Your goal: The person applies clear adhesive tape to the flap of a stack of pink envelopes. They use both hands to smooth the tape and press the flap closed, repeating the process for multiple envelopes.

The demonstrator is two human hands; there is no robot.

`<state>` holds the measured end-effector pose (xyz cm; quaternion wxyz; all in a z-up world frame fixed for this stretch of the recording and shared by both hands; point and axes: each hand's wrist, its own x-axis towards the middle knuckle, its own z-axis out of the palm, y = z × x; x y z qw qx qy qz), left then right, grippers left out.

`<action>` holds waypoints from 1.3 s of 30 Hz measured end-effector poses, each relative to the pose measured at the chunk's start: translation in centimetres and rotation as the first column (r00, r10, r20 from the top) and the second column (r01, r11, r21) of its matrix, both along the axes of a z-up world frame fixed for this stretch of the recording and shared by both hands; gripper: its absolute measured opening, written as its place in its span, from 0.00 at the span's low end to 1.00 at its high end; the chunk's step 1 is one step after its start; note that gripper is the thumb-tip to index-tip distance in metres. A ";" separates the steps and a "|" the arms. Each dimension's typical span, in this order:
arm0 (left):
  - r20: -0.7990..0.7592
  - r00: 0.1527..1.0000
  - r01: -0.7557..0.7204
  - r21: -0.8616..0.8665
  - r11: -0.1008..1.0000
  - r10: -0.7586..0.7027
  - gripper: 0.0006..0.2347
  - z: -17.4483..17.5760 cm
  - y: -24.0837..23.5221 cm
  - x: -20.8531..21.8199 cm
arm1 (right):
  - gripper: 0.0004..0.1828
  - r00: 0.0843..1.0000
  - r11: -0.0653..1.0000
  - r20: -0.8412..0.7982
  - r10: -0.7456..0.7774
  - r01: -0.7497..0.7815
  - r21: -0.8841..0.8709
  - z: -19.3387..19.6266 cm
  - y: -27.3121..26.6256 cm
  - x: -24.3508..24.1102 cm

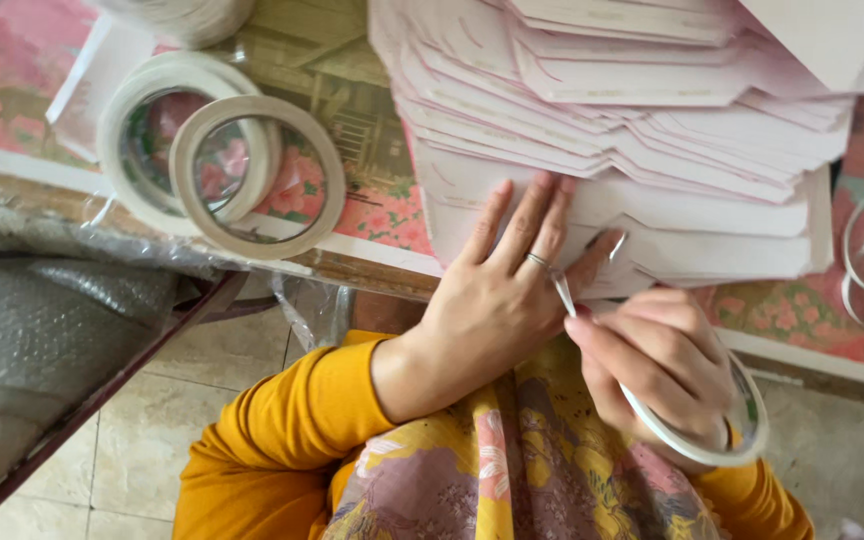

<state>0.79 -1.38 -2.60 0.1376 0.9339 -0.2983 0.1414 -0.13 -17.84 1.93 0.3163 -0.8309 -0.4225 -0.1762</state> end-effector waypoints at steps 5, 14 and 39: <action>0.002 0.999 0.038 -0.401 0.915 -0.041 0.14 1.7 7.1 -1.4 | 0.08 0.858 0.940 -0.461 -0.225 0.315 0.127 -1.2 2.5 -0.1; 0.066 0.978 0.208 -0.417 0.885 -0.199 0.10 -1.1 9.5 -2.0 | 0.09 0.905 0.962 -0.335 -0.262 0.275 -0.012 -1.0 5.0 0.9; 0.058 0.972 0.235 -0.149 0.961 -0.229 0.16 1.1 1.7 -1.5 | 0.12 0.983 0.947 0.060 -0.175 0.184 -0.263 -3.6 -4.8 3.3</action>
